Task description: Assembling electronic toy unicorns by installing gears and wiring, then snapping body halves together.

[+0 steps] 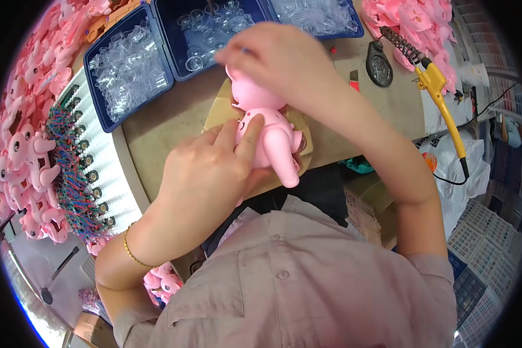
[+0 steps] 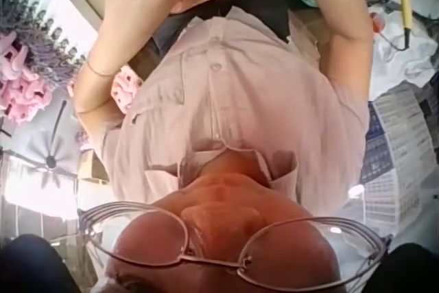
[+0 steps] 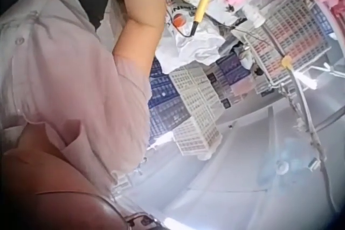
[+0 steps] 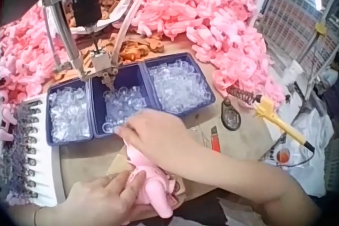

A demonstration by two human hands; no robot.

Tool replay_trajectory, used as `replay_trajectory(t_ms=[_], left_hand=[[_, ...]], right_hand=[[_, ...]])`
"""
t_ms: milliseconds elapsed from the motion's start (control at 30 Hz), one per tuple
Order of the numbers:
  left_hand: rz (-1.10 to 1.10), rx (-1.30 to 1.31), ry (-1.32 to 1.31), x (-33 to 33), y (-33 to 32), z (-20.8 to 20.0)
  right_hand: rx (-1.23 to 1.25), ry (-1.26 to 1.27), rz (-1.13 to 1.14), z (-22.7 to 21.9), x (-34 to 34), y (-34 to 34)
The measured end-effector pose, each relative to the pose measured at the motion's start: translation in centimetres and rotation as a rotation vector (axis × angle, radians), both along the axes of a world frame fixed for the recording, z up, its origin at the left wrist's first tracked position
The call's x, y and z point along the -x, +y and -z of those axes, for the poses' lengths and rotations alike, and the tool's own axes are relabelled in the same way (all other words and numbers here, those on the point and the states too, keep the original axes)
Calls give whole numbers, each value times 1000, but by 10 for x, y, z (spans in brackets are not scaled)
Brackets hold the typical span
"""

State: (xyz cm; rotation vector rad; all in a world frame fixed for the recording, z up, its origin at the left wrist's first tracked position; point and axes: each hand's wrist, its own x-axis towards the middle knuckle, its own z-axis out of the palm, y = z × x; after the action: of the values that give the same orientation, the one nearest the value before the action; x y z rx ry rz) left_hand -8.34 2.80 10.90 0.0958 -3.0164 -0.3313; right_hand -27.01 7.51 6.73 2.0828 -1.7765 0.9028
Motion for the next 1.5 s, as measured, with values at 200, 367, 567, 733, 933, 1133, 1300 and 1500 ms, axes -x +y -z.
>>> replay_trajectory(t_ms=[200,367,567,733,933,1133,1300,1500], left_hand=[[-21,-71,-33,0,-1,1],[-37,-59,-36,-7,0,7],[-107,-87,-12,-5,8,3],[-11,-43,34,7,4,-1],[-27,91,-46,11,12,-4],[-17,130,-160,14,12,-13],[-21,48,-92,8,8,-6],[-46,100,-69,3,10,-4]], right_hand=[[-423,-337,128,13,-13,-18],[-351,-361,153,13,-17,-17],[-252,-917,285,-7,-4,46],[-406,-633,206,-11,-25,119],[-285,-298,192,3,-38,131],[-576,-253,32,-26,-22,114],[-550,-1167,77,-41,0,59],[-379,-1075,-89,-25,-27,-8]])
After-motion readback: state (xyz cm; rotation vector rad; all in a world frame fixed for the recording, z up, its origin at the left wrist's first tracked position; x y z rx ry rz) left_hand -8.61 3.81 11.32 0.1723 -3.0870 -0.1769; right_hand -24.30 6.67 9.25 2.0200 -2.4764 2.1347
